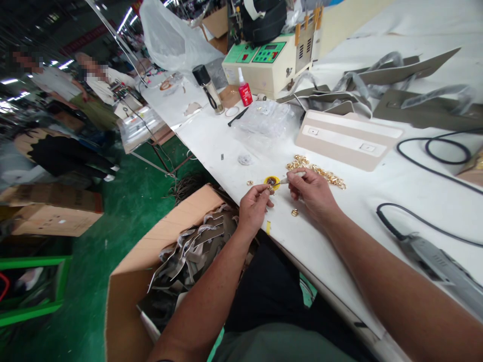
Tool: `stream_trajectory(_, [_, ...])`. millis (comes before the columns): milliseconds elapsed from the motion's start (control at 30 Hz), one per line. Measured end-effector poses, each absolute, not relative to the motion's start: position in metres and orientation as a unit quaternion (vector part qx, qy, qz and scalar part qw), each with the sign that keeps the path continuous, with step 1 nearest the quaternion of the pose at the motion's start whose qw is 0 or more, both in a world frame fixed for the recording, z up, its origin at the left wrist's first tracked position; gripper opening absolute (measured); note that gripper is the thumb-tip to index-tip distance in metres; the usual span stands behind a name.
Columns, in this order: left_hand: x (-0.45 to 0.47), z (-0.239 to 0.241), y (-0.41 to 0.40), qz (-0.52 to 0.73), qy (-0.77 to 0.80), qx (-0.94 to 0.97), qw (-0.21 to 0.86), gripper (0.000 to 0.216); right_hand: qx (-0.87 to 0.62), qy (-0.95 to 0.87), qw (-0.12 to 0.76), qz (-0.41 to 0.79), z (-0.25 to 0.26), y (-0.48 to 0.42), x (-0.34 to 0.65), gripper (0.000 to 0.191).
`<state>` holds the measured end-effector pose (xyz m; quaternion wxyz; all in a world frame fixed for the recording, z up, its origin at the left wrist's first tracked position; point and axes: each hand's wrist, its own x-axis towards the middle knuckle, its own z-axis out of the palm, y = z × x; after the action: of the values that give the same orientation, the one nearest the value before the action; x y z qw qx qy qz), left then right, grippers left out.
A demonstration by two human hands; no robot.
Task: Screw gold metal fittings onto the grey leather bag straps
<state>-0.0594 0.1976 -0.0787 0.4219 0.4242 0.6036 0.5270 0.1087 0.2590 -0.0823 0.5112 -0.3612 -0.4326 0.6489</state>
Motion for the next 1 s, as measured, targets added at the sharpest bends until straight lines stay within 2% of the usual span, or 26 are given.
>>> stream_trajectory(367, [-0.0595,-0.0796,0.1967,0.523,0.606,0.429,0.418,0.031,-0.367,-0.43,0.514,0.645,-0.079,0.258,0.1088,0.038])
stream_trajectory(1000, [-0.0591,-0.0811,0.197,0.528,0.603,0.429,0.415,0.031,-0.356,-0.434,0.517,0.646,-0.0806,0.2588,0.1098,0.035])
